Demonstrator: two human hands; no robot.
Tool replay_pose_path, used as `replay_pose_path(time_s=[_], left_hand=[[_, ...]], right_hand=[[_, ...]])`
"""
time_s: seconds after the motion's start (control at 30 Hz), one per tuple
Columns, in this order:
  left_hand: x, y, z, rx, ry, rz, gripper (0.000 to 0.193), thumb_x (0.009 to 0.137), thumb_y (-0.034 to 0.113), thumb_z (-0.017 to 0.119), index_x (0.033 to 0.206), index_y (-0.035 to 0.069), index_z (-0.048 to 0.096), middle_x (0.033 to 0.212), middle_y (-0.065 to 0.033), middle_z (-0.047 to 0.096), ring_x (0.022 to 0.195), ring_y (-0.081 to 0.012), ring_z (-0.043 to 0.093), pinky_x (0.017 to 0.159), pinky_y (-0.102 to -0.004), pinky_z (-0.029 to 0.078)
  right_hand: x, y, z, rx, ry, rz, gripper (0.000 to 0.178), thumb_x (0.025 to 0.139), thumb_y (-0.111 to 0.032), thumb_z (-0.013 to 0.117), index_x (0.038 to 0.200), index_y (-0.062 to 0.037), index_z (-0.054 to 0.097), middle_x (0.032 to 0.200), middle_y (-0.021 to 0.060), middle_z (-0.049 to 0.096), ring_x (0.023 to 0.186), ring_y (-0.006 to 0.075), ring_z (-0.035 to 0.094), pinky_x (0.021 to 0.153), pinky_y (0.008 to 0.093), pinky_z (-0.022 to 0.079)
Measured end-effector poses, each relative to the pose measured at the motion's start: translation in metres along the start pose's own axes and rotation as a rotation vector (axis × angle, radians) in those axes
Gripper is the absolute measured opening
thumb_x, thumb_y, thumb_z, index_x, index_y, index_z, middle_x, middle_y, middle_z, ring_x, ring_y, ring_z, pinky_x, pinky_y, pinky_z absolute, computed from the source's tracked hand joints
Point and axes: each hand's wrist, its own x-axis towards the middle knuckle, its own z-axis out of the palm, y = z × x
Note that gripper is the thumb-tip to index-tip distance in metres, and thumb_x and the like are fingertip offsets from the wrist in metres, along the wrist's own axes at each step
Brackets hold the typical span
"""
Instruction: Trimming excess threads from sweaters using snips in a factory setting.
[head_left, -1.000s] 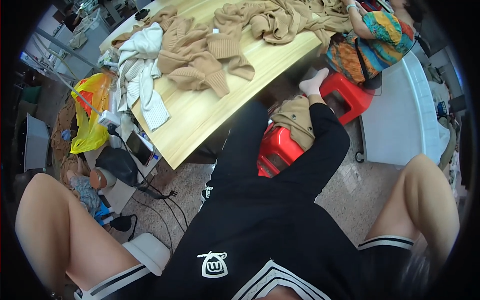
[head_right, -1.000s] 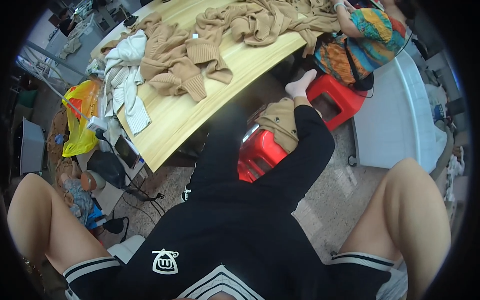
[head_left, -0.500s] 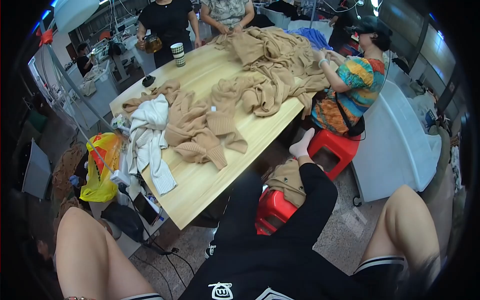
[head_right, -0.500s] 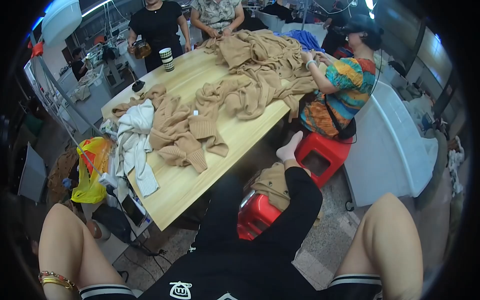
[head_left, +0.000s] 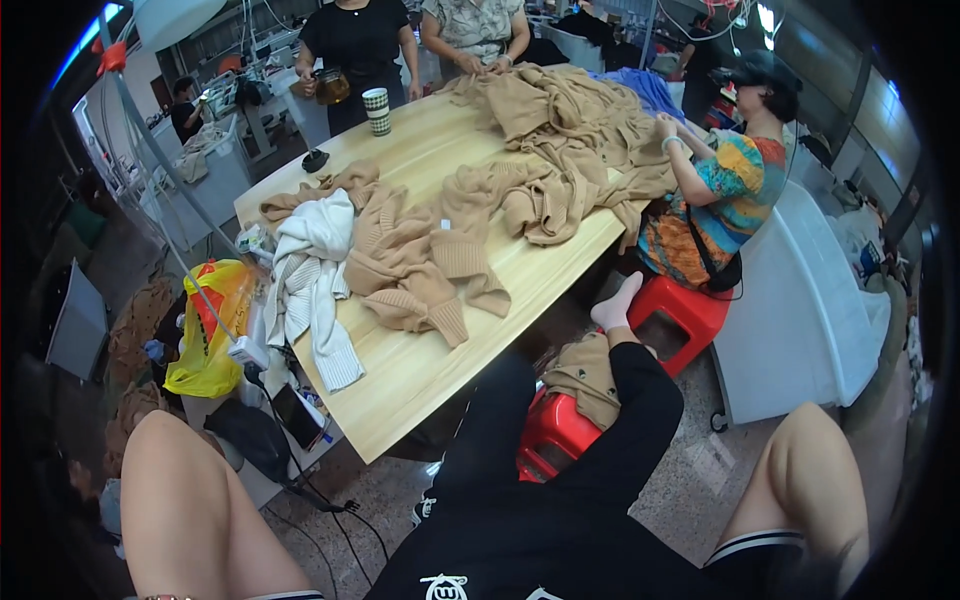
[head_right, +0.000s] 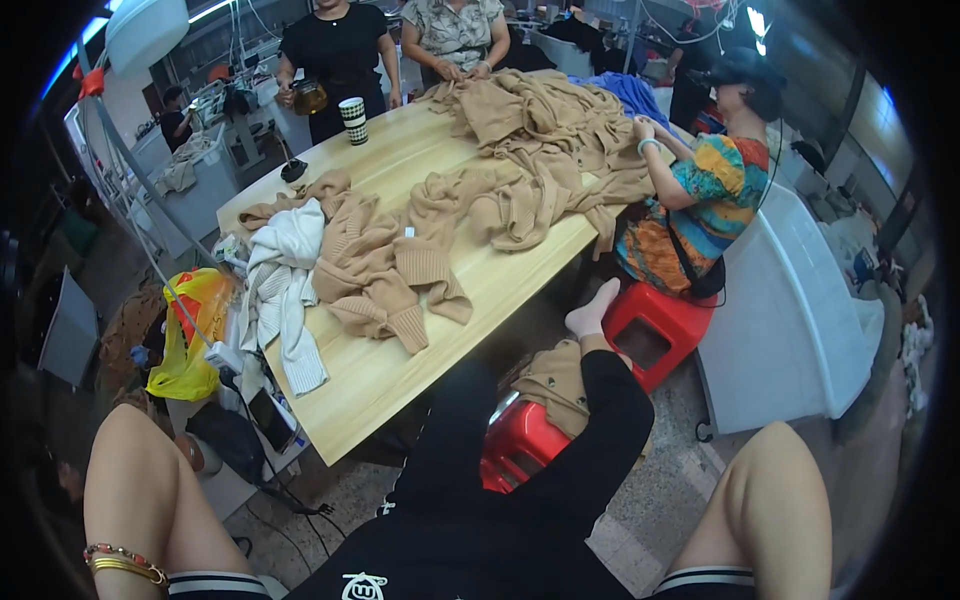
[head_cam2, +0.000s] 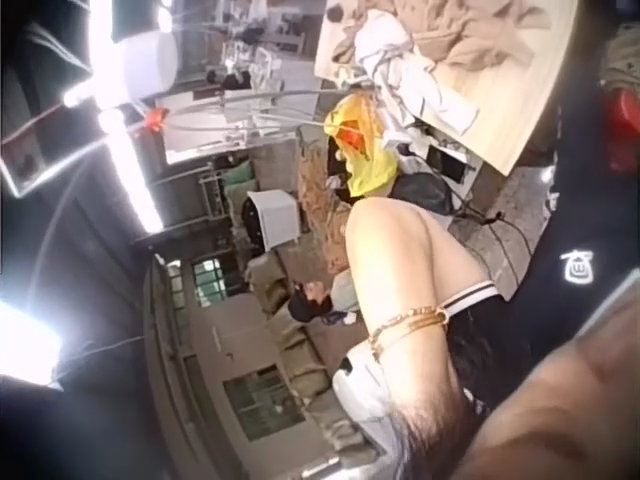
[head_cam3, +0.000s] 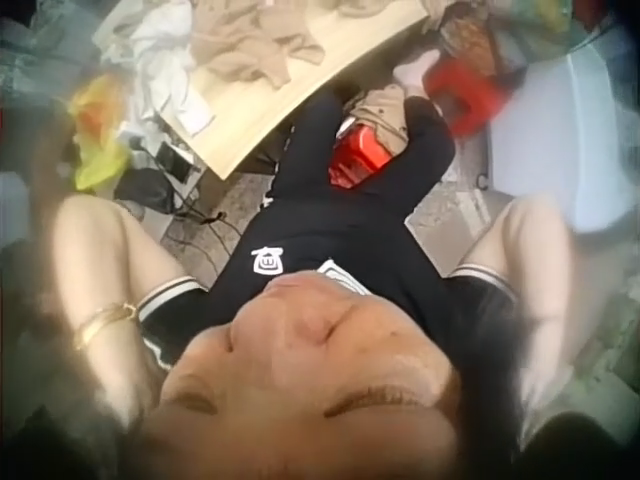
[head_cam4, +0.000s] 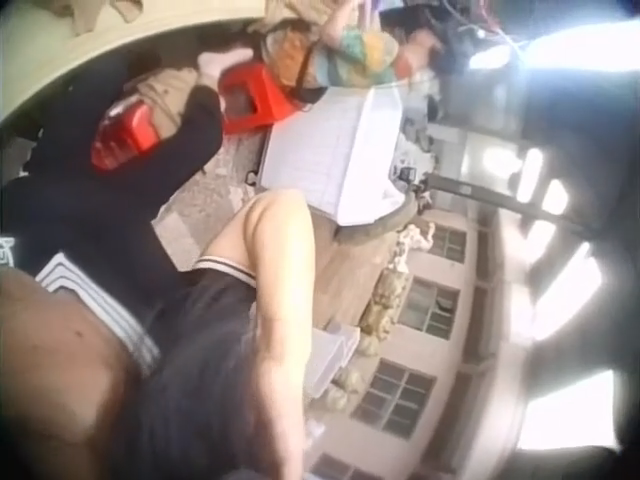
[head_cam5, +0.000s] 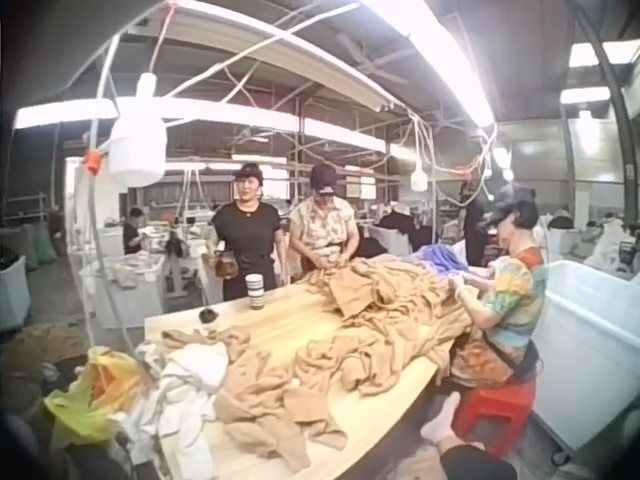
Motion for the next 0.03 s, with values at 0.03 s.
replay_pose_path(time_s=[0.03], left_hand=[[-0.0052, 0.0055, 0.0020, -0.005, 0.012, 0.009, 0.064, 0.099, 0.021, 0.065, 0.148, -0.010, 0.036, 0.152, -0.0277, 0.041, 0.145, -0.0359, 0.036, 0.128, -0.0489, 0.023]], right_hand=[[-0.0021, -0.0027, -0.0117, 0.019, -0.049, 0.002, 0.126, 0.076, -0.014, 0.073, 0.156, -0.0024, -0.024, 0.166, 0.0235, -0.002, 0.155, 0.0324, 0.001, 0.125, 0.0306, 0.006]])
